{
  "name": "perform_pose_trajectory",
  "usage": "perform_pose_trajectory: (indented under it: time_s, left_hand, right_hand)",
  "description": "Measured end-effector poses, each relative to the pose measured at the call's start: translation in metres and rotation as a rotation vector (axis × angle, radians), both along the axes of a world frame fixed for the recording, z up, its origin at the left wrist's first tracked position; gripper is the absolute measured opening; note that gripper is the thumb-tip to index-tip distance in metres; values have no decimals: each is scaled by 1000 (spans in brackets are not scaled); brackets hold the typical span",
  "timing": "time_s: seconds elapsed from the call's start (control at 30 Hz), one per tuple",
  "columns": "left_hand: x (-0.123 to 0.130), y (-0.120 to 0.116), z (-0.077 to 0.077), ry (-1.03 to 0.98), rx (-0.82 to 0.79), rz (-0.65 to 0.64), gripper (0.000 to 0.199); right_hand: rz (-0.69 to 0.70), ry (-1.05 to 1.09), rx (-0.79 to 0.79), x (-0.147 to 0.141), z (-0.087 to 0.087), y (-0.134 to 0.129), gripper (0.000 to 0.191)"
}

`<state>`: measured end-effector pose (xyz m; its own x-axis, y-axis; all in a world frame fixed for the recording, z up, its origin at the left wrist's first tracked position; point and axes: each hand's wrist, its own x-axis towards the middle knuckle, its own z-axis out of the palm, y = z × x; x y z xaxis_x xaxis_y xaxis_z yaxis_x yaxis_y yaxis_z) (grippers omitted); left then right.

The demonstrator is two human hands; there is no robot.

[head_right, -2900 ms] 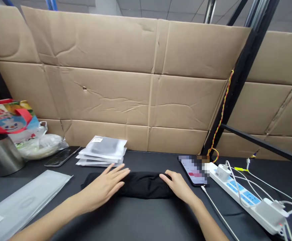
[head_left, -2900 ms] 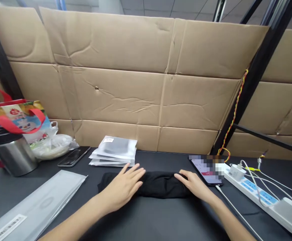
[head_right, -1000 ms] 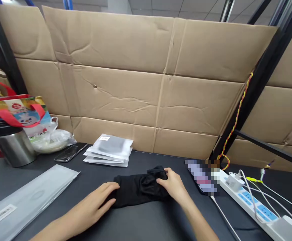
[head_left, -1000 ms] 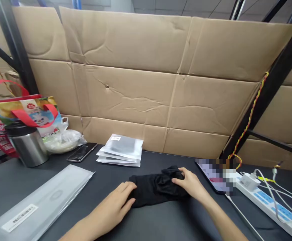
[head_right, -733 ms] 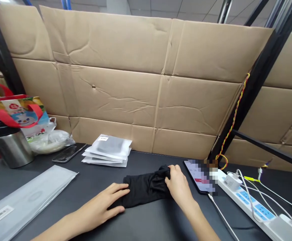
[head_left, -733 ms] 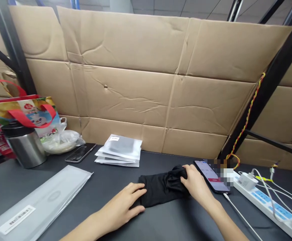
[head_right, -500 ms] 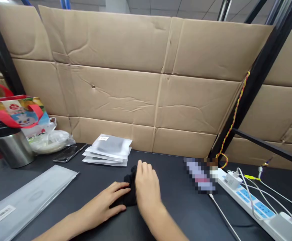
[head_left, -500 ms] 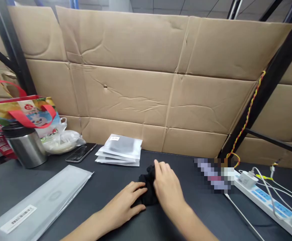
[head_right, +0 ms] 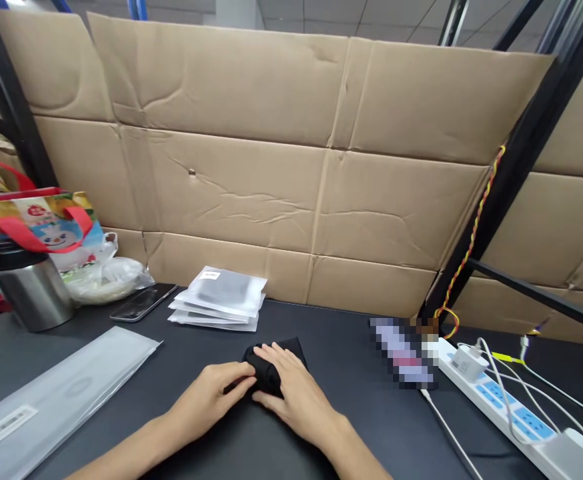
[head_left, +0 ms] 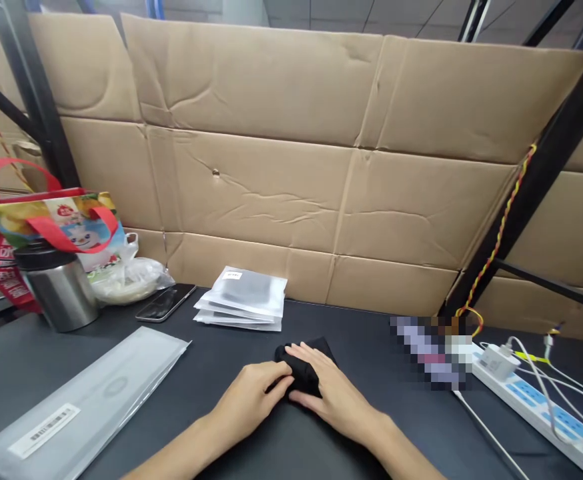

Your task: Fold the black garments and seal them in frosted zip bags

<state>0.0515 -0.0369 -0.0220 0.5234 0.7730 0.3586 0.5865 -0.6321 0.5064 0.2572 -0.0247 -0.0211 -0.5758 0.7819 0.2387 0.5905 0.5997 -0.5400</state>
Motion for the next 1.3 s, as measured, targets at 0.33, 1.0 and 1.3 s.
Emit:
perform_pose_trajectory:
  time_s: [0.33, 1.0, 1.3]
  left_hand:
    - [-146, 1, 24, 285, 119, 509, 20]
    - [6, 0, 8, 7, -360, -95, 15]
    - [-2, 23, -1, -47, -374, -51, 23]
  right_hand:
    - [-14, -61, 33, -3, -12, 3, 59]
    - [-254, 587, 64, 14, 6, -15, 47]
    - [222, -68, -35, 13, -4, -44, 95]
